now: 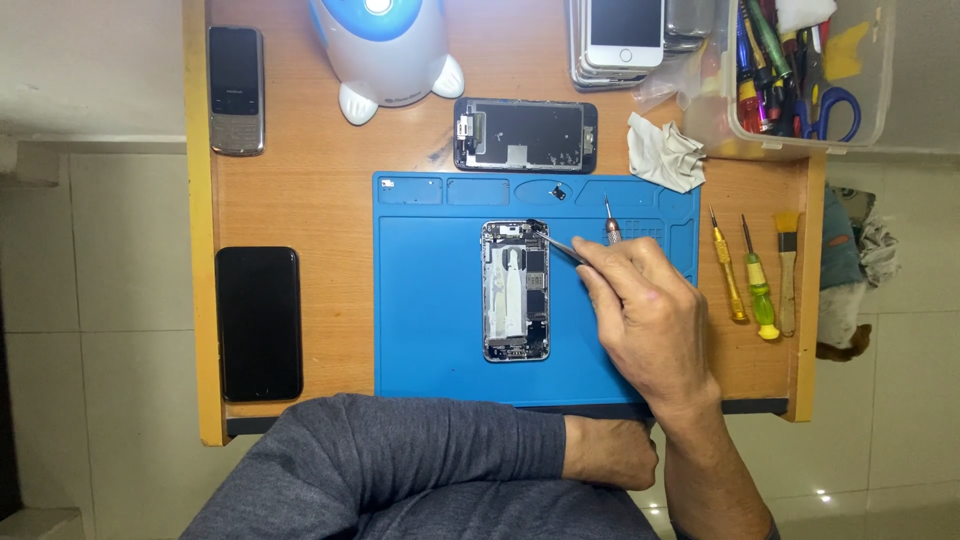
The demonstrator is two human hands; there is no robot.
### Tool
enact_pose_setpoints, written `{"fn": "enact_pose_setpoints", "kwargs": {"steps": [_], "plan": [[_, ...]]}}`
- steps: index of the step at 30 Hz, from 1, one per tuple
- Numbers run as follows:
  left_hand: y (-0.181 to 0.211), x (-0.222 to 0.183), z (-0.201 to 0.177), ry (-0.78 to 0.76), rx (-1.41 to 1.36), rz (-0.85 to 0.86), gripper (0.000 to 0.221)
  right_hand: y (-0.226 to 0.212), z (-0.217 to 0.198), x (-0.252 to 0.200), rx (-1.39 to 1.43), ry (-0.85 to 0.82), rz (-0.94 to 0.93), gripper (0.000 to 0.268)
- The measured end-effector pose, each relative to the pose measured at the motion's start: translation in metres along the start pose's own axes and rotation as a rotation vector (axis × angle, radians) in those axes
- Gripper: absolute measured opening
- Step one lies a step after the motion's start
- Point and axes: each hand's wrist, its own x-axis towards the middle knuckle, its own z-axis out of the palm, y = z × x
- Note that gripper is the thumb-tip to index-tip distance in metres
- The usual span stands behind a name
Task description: Removing small internal components and screws from a disassembled mobile phone using precision tools.
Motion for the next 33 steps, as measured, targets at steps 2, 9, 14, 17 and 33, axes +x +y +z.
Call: {"fn": "enact_pose_setpoints", "kwargs": {"steps": [2,9,14,17,33], "plan": [[0.001,0.002,0.003,0.011,0.006,0.005,0.017,0.000,-0.003,-0.001,0.004,-0.009,0.016,0.027],[0.004,0.007,0.015,0.077,-0.009,-0.037,0.020,0.012,-0.006,0.000,-0.050,0.063,-0.033,0.024],[0.002,0.005,0.011,0.038,-0.013,-0.011,0.019,0.014,-0.004,0.005,-0.079,0.079,-0.071,0.020],[0.004,0.012,0.022,0.066,-0.028,-0.005,0.018,0.011,-0.005,0.009,-0.069,0.069,-0.094,0.019],[0.001,0.009,0.013,0.044,-0.022,-0.016,0.017,0.010,-0.001,0.010,-0.025,0.096,-0.164,0.018]]}}
